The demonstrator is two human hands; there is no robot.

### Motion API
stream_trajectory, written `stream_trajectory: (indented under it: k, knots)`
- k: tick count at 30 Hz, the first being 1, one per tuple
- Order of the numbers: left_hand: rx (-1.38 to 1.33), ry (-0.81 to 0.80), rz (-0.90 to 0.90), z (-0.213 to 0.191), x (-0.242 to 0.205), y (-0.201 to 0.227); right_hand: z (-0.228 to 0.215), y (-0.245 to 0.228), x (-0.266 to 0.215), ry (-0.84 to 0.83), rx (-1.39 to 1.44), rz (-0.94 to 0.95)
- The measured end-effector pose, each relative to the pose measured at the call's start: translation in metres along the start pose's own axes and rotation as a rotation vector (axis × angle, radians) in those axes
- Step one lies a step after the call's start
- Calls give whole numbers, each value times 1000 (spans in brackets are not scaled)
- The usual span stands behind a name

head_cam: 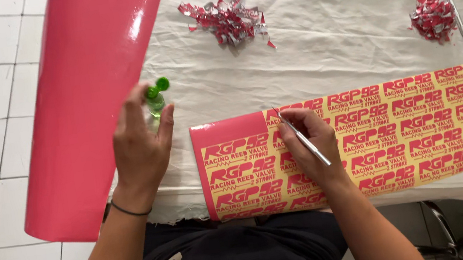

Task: The person uses a silver craft knife to carefully cut around and lift individual red and yellow stickers from a larger sheet. They peel the unwanted backing material away from the desired sticker shapes and place the removed pieces on the table.

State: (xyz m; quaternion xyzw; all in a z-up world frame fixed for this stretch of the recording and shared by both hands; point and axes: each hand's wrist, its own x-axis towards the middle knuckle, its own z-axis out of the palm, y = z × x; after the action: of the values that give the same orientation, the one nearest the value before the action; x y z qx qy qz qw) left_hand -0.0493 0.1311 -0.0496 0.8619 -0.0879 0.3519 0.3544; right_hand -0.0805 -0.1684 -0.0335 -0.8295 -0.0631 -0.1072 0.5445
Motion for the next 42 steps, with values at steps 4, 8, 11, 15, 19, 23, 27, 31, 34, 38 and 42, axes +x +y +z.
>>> stream_trajectory:
  k: [4,8,11,15,19,23,27,31,34,38,42]
  knots:
    - [57,14,1,9,-1,-7,0,-1,-2,23,-10,2]
    - [104,74,28,10,1,-8,0,-1,-2,39,4,9]
    - [168,58,38,7,5,-2,0,-2,-1,48,12,36]
    - [-226,179,-85,-25,42,26,0,-3,-2,57,12,59]
    - [-717,297,-417,-46,61,29,1,-4,-3,72,21,65]
    - [-1185,58,-701,-26,37,6,2,-3,-2,69,36,65]
    - [-1257,165,-732,-42,57,20,1,3,-1,75,26,42]
    - [-1140,-62,-837,-23,42,41,1,-1,-1,49,43,55]
    - [-872,86,-561,-11,48,21,-1,-1,-4,56,30,62]
    - [-356,-63,-165,27,34,2,0,0,-1,35,44,40]
    - [-154,-130,-45,41,25,-12,-1,-3,-4,75,55,21]
